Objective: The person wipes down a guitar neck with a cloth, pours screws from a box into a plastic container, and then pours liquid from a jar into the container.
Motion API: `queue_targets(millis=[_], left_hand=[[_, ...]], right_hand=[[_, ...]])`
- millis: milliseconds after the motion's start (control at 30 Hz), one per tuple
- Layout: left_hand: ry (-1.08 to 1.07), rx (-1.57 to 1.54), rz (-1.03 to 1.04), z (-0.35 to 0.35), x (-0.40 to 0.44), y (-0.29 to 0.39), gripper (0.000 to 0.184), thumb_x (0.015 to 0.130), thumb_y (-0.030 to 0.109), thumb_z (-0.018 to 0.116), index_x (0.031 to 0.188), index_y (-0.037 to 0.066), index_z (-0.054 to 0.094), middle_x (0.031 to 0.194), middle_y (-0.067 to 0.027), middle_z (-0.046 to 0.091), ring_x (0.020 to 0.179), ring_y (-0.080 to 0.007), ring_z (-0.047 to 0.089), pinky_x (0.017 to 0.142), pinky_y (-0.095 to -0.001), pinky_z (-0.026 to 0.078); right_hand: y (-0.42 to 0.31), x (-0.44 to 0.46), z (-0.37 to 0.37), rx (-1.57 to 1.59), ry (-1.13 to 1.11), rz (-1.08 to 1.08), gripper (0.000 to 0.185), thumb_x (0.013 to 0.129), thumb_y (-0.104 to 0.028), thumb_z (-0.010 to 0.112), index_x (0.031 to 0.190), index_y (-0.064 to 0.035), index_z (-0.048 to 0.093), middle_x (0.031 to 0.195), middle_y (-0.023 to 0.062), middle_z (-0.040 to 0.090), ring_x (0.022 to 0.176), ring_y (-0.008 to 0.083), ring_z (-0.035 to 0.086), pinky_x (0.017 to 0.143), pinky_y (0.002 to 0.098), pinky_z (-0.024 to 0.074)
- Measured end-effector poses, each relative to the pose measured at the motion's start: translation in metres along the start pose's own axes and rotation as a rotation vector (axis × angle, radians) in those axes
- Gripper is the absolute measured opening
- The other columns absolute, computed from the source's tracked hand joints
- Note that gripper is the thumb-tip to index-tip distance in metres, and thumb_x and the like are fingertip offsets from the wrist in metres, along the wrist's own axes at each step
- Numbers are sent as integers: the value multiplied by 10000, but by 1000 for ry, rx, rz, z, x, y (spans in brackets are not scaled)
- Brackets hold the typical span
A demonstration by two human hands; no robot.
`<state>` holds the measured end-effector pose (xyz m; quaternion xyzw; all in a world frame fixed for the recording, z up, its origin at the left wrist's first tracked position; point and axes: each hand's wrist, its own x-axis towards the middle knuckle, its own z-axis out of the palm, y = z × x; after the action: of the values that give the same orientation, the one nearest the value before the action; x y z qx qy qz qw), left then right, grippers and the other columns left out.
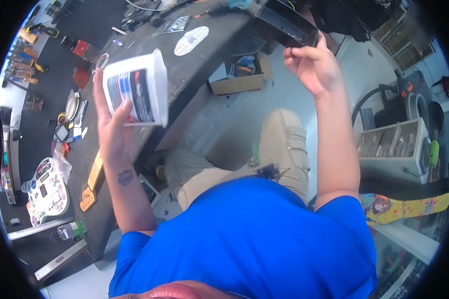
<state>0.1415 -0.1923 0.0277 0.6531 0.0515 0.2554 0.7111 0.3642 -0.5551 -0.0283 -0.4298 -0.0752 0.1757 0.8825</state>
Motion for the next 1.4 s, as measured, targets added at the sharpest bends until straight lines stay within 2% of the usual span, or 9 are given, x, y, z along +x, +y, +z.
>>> queue_targets(millis=[67,233,567,667,767,900,1067,1200,1400], left_hand=[[-31,-361,-53,-41,-14,-34,913,939,135,727,1710,120,237,1631,-172,454,1481,-336,506,1224,-525,425],[-13,-784,-25,-81,-42,-57,858,885,120,846,1611,135,390,1542,-132,545,1437,-330,546,1208,-551,457],[-32,-495,66,-109,-48,-59,939,794,72,908,1566,115,377,1461,-139,591,1380,-317,593,1141,-504,520],[15,-203,54,-106,-51,-61,829,756,45,934,1415,68,431,1358,-128,635,1301,-273,639,1098,-450,550],[133,152,24,-97,-55,-60,705,738,22,953,1239,53,459,1253,-123,662,1215,-225,672,1059,-406,569],[232,26,2,-89,-45,-52,651,782,41,951,1213,20,463,1222,-141,674,1151,-192,695,1023,-361,581],[161,-41,-35,-105,3,-34,650,806,57,948,1237,7,465,1223,-157,679,1132,-200,712,1022,-367,590],[132,-170,16,-123,37,-24,631,837,33,915,1262,13,449,1231,-152,678,1157,-212,706,1056,-392,572],[122,-204,4,-154,59,-27,648,823,-41,890,1285,16,439,1272,-153,653,1183,-215,694,1079,-403,558]], right_hand=[[6,4,6,31,-2,27,684,867,167,574,1443,-183,461,1294,148,630,979,298,686,730,358,600],[21,9,19,78,-55,76,772,804,191,503,1462,-212,467,1320,127,612,969,278,628,756,358,560],[36,14,45,139,-152,114,770,767,168,487,1437,-211,495,1334,97,603,907,240,500,753,373,442],[37,12,56,164,-172,117,586,890,66,537,1415,-193,528,1276,87,633,885,239,496,742,371,430],[29,16,77,205,-257,230,284,1086,-215,549,1363,-160,580,1201,83,659,856,238,494,726,364,418],[40,49,117,133,-338,229,463,1141,-544,469,1312,-143,623,1127,78,679,825,231,499,706,360,418],[61,75,254,-125,-363,138,282,1137,-385,536,1385,-287,443,1179,56,626,932,253,630,726,423,523],[83,72,345,-292,-454,110,305,1134,-414,551,1345,-229,431,1144,29,597,933,188,605,692,389,485],[131,95,397,-699,-604,-449,401,1137,-392,546,1372,-117,374,1050,131,624,924,199,623,789,392,508]])
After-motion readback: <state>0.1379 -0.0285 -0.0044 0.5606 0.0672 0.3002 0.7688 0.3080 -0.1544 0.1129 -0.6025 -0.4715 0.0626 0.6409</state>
